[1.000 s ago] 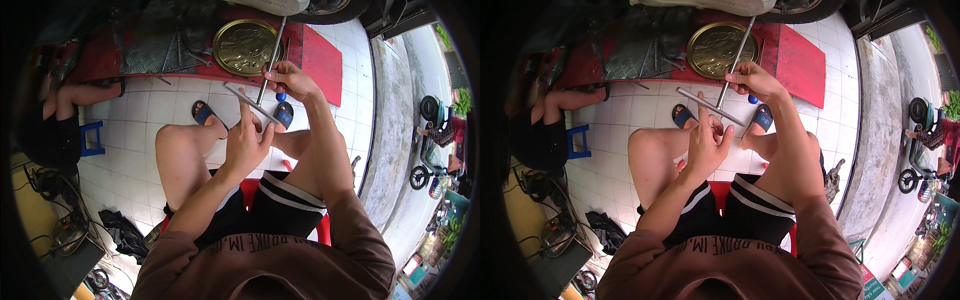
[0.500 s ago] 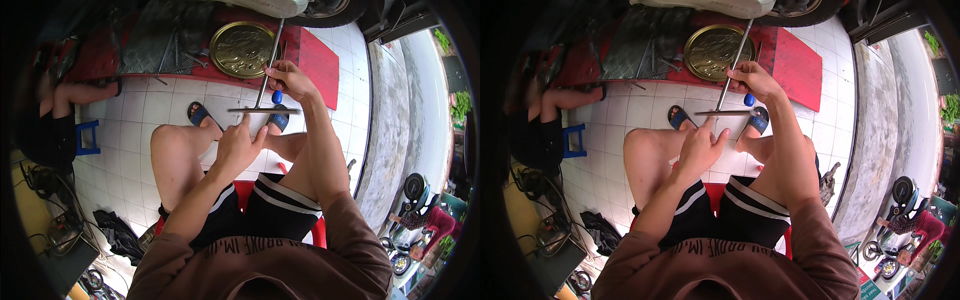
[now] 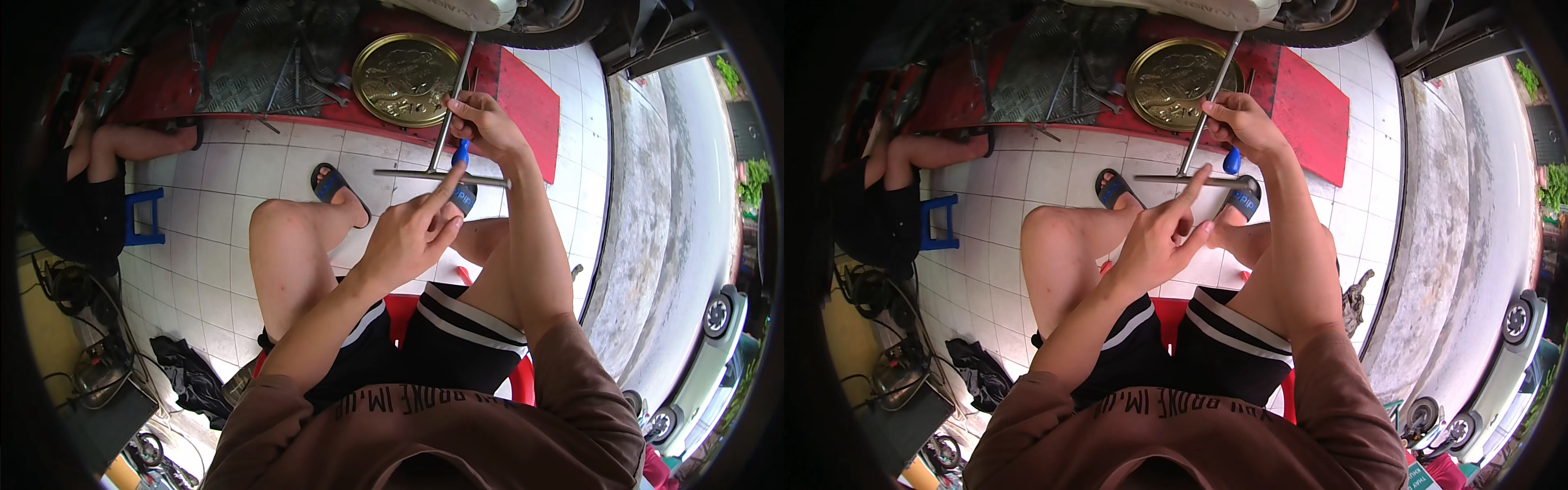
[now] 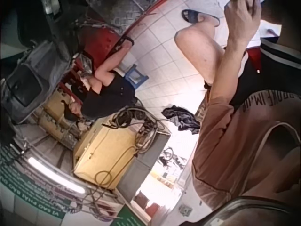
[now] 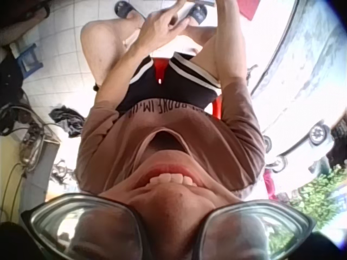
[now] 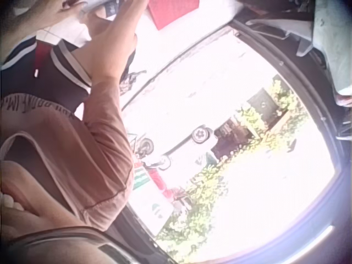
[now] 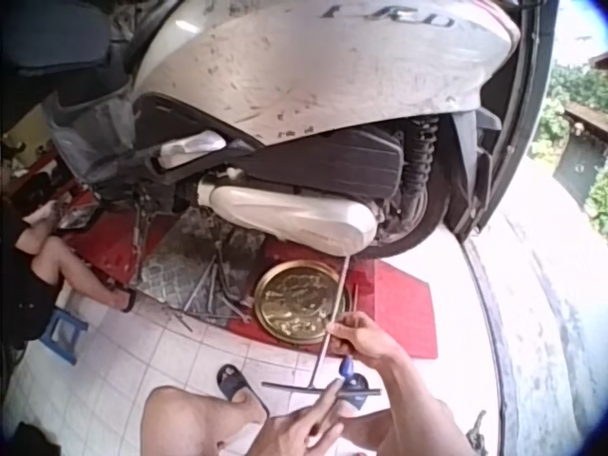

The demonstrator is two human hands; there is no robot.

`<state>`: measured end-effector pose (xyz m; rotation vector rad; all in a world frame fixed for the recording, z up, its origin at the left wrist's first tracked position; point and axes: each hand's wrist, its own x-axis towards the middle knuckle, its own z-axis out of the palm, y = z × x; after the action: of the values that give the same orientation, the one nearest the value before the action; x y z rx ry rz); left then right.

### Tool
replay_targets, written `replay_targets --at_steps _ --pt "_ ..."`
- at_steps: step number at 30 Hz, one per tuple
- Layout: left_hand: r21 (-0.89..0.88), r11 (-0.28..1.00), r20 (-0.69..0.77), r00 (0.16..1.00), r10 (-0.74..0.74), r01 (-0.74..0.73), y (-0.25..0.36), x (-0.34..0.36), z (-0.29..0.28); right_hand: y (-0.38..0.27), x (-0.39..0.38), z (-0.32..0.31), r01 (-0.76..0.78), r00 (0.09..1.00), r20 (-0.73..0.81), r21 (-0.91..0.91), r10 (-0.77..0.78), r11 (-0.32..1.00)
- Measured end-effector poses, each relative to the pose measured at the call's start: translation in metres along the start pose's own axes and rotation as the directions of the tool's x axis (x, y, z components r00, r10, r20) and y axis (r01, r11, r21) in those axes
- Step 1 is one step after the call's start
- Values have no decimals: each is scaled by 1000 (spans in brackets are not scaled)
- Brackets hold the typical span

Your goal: The person uses a T-handle wrench and a screwdriver to work on the underside of a white scooter raised on a red lift. They repeatedly tighten or loosen bolts near the engine area while seated on a small stool in a tiled workshop.

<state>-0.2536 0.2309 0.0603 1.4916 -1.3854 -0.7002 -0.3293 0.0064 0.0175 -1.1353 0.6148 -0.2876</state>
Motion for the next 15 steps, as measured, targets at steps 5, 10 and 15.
replay_targets --at_steps 5,10,15 --pt "349 891 -5 951 -309 291 -22 -5 -8 -5 -4 -3 -24 999 -31 -25 23 999" --pt "-281 903 -70 932 -357 325 -11 11 -10 -3 -1 0 26 1000 -6 41 -26 999" --pt "-177 976 -164 974 -154 125 -24 19 2 -2 -4 5 -9 998 55 122 2 993"
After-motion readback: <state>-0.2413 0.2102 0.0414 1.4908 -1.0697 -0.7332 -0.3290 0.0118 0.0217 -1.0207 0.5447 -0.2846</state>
